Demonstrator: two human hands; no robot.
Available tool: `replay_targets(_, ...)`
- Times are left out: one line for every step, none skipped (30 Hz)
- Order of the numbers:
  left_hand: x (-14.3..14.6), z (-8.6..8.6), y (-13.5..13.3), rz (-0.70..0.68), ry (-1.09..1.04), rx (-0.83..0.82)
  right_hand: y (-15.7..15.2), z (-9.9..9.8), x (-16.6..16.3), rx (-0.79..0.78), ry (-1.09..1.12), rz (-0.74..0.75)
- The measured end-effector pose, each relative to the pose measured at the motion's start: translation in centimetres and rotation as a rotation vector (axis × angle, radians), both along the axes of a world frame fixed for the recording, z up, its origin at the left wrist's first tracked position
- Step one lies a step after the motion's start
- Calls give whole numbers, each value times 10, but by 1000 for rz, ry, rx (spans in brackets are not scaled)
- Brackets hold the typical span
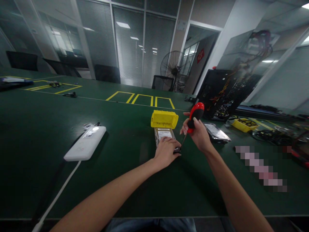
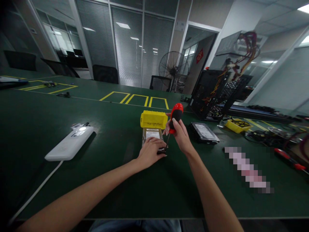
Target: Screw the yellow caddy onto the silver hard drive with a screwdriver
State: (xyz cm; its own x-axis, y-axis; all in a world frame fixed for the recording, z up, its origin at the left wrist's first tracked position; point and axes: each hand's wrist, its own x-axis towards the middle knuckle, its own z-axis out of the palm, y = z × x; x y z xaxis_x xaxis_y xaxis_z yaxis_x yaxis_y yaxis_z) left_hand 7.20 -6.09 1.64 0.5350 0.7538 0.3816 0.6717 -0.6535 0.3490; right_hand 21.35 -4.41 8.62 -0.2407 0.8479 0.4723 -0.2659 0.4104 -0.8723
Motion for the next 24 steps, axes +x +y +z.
replay_targets(0,0,0,0,8,-2,1,-1,1,6,-17,-8)
replay_targets(0,0,0,-1,14,-3,1,-1,2,12,-34,-19)
replay_targets(0,0,0,-2,19,-1,2,-2,2,21,-47,-29)
replay_targets(0,0,0,-3,21,4,2,-2,3,29,-56,-34)
replay_targets(0,-1,0,-3,21,9,2,-3,4,35,-59,-35)
replay_targets(0,-2,0,-2,20,15,2,-3,4,39,-60,-34)
replay_targets(1,-3,1,-2,17,20,1,-3,4,39,-57,-34)
replay_targets(1,-3,1,-1,13,24,1,-3,4,35,-55,-36)
replay_targets(1,-4,1,-2,9,26,0,-3,4,28,-52,-38)
replay_targets(2,-4,1,-3,6,25,-1,-2,3,20,-49,-37)
replay_targets(2,-5,1,-3,4,24,-2,-1,3,13,-47,-32)
replay_targets(2,-5,2,-2,3,25,-3,-1,2,10,-44,-26)
replay_targets(2,-5,2,-2,3,27,-3,0,0,11,-38,-23)
replay_targets(2,-4,1,-3,4,30,-4,1,-1,16,-34,-25)
replay_targets(2,-4,1,-5,6,33,-4,1,-1,22,-33,-34)
replay_targets(2,-4,1,-6,9,36,-4,1,-2,28,-39,-46)
replay_targets(2,-4,1,-7,11,36,-3,1,-2,33,-47,-58)
replay_targets(2,-4,1,-8,13,35,-3,0,-2,34,-58,-62)
replay_targets(2,-3,1,-8,15,31,-2,-1,-2,33,-70,-58)
replay_targets(2,-3,1,-8,16,28,-1,-1,-2,31,-80,-47)
replay_targets(2,-3,0,-9,17,26,0,-2,-1,31,-84,-36)
replay_targets(2,-2,0,-11,18,25,0,-3,-1,33,-85,-31)
replay_targets(2,-2,0,-13,20,22,0,-4,-1,40,-85,-34)
replay_targets(2,-2,0,-13,24,20,0,-4,-1,50,-87,-45)
